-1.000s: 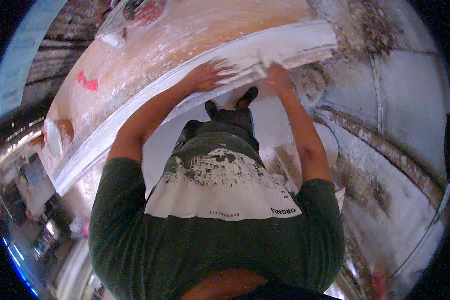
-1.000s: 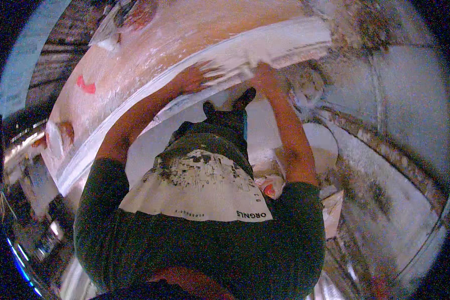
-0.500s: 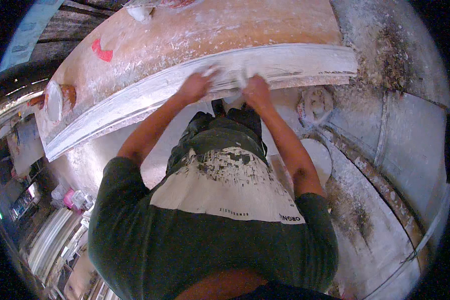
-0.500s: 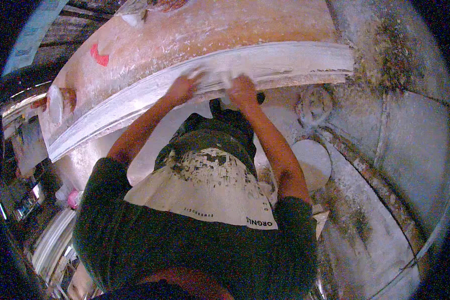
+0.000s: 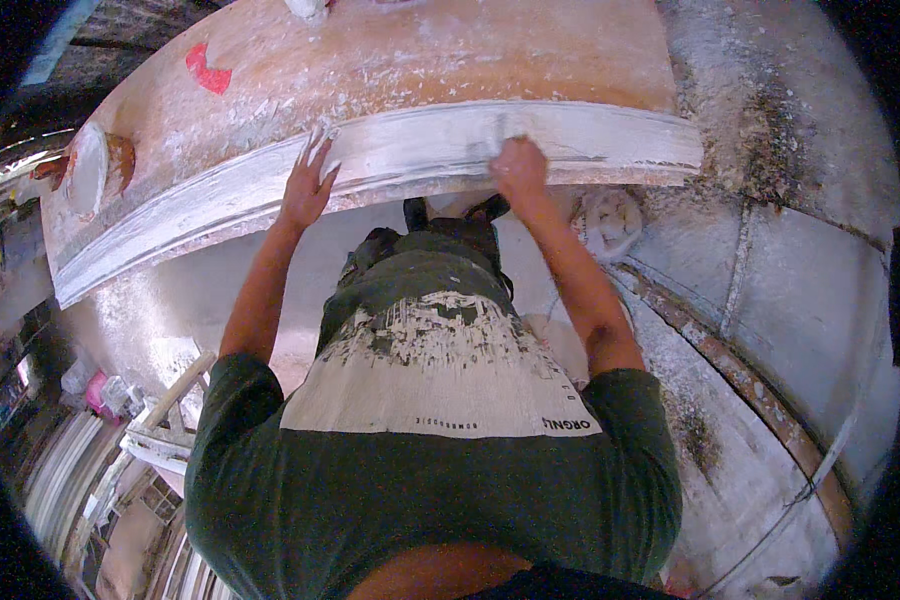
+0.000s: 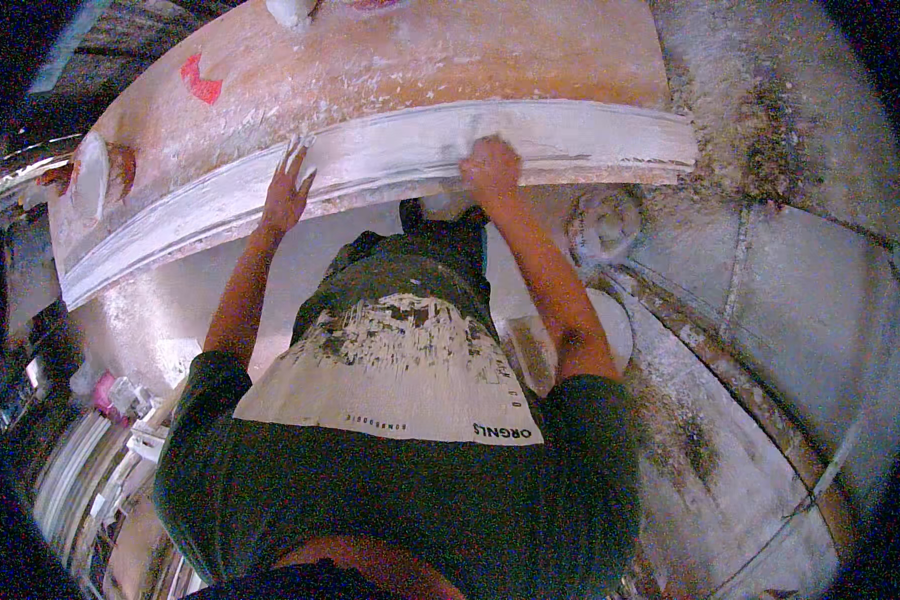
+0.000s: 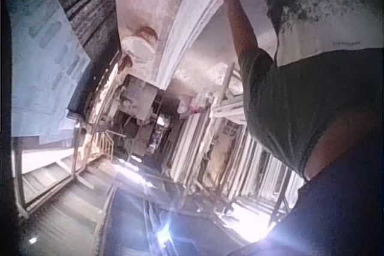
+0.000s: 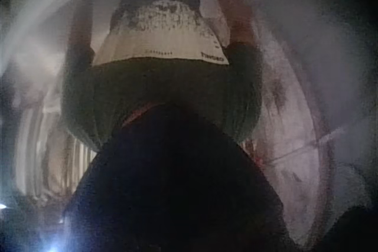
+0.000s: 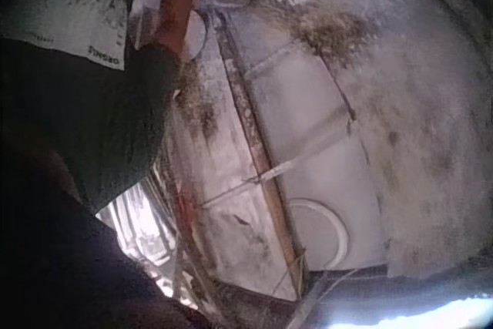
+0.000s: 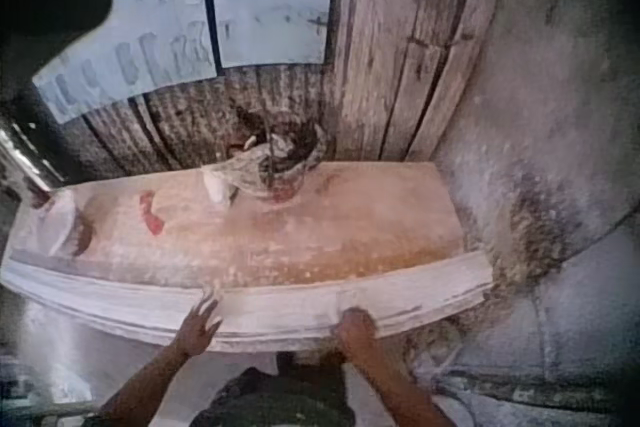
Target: The person applies a white paste to a long curved wooden molding using a cloth. They repeatedly dip the cloth into a bucket of paste and spread it along the molding's surface and edges.
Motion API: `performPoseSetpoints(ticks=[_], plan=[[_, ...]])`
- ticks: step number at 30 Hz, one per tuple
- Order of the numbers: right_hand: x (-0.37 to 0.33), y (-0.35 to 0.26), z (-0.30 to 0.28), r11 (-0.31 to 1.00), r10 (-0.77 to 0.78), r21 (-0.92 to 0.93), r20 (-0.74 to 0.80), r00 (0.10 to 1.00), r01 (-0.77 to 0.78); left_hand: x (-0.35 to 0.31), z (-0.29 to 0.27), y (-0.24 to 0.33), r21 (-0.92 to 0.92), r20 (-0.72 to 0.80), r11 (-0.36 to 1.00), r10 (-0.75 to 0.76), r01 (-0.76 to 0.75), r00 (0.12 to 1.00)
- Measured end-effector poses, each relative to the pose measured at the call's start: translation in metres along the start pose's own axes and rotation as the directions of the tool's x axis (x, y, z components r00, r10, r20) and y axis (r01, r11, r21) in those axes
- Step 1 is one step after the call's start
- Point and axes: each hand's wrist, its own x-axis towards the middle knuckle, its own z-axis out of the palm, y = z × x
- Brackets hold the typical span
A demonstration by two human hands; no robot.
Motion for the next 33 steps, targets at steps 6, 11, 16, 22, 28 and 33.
performPoseSetpoints(ticks=[6, 11, 16, 22, 28, 33], plan=[[0.014, 0.002, 0.038, 0.99, 0.131, -0.051, 0.021, 0.991, -0.13, 0.0, -0.003, 0.005, -0.007, 0.108, 0.997, 0.083, -0.082, 0.991], [0.031, 0.051, -0.031, 0.9, 0.42, -0.144, 0.033, 0.907, -0.412, -0.014, -0.013, -0.012, -0.008, 0.045, 1.0, -0.008, 0.009, 0.999], [0.012, -0.021, 0.017, 0.973, 0.222, 0.025, 0.163, 0.961, -0.229, -0.028, -0.01, -0.024, -0.077, -0.002, 0.992, -0.102, 0.102, 0.995], [-0.001, -0.167, 0.051, 0.894, -0.432, 0.227, 0.213, 0.876, 0.386, -0.027, -0.007, -0.018, -0.042, 0.022, 0.996, -0.076, 0.076, 0.997], [-0.003, -0.153, 0.051, 0.906, -0.424, 0.137, 0.25, 0.871, 0.401, -0.023, -0.009, -0.018, 0.019, 0.034, 1.0, -0.002, 0.002, 0.999], [-0.003, -0.031, 0.032, 1.0, 0.026, 0.004, 0.193, 0.981, -0.028, -0.02, -0.027, -0.008, -0.037, 0.24, 0.994, -0.092, 0.104, 0.967]])
